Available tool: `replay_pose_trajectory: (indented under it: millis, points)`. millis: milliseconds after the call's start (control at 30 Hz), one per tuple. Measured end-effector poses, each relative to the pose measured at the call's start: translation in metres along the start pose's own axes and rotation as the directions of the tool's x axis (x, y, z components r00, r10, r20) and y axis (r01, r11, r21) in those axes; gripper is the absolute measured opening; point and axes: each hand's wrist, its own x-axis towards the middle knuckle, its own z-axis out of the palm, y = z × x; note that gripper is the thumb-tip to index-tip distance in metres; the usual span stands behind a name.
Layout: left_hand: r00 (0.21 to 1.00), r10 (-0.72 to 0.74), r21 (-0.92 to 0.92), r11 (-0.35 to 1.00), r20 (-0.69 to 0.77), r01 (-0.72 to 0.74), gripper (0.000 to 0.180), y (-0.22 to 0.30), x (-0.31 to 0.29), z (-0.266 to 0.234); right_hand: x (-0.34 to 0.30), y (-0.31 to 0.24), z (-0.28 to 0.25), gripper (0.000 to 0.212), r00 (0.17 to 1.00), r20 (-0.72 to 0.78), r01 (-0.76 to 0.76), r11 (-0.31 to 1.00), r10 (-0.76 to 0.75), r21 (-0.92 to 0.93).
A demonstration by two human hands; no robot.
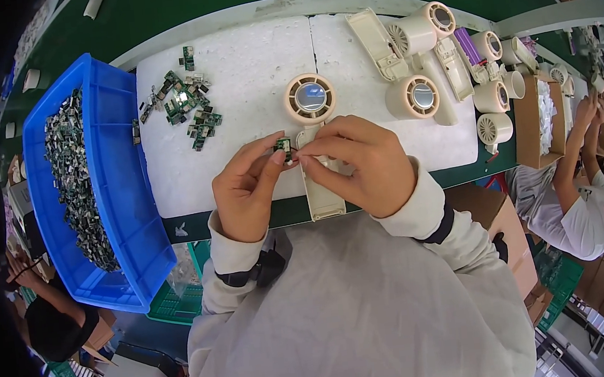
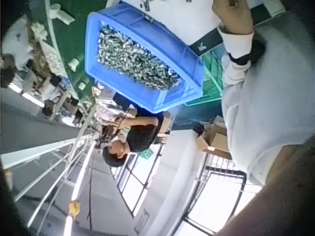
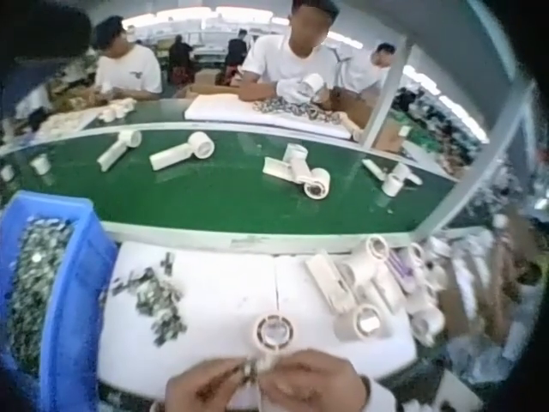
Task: Assembling small electronic components into a circular jig on a factory production line.
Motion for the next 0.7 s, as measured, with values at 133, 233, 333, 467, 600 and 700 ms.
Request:
replay_pose_trajectory:
  millis: [133, 233, 333, 467, 600, 700]
  points:
    - [1.0, -0.002, 0.0, 1.0, -0.014, 0.002, 0.028, 0.0, 0.001, 0.0, 0.002, 0.003, 0.008, 0.026, 0.99, -0.024, 0.136, 0.988, -0.138, -0.078]
    - [1.0, -0.018, 0.031, 0.999, -0.013, 0.019, 0.028, 0.0, 0.0, -0.001, 0.002, 0.004, 0.009, 0.026, 0.986, -0.009, 0.166, 0.981, -0.167, -0.099]
    - [0.999, -0.035, 0.03, 0.999, -0.008, 0.035, 0.027, -0.001, 0.0, -0.002, 0.003, 0.006, 0.01, 0.024, 0.98, -0.008, 0.196, 0.974, -0.198, -0.116]
    - [0.998, -0.061, -0.023, 0.998, 0.012, 0.061, 0.026, 0.002, -0.001, -0.001, 0.002, 0.006, 0.011, 0.021, 0.979, -0.067, 0.182, 0.976, -0.191, -0.12]
    - [0.999, -0.031, -0.039, 0.999, 0.039, 0.033, 0.028, 0.001, -0.001, -0.001, 0.003, 0.005, 0.012, 0.019, 0.98, -0.159, 0.105, 0.991, -0.118, -0.086]
    - [0.999, 0.016, -0.035, 0.999, 0.035, -0.015, 0.029, -0.003, -0.002, 0.0, 0.004, 0.006, 0.014, 0.017, 0.98, -0.154, 0.117, 0.992, -0.125, -0.055]
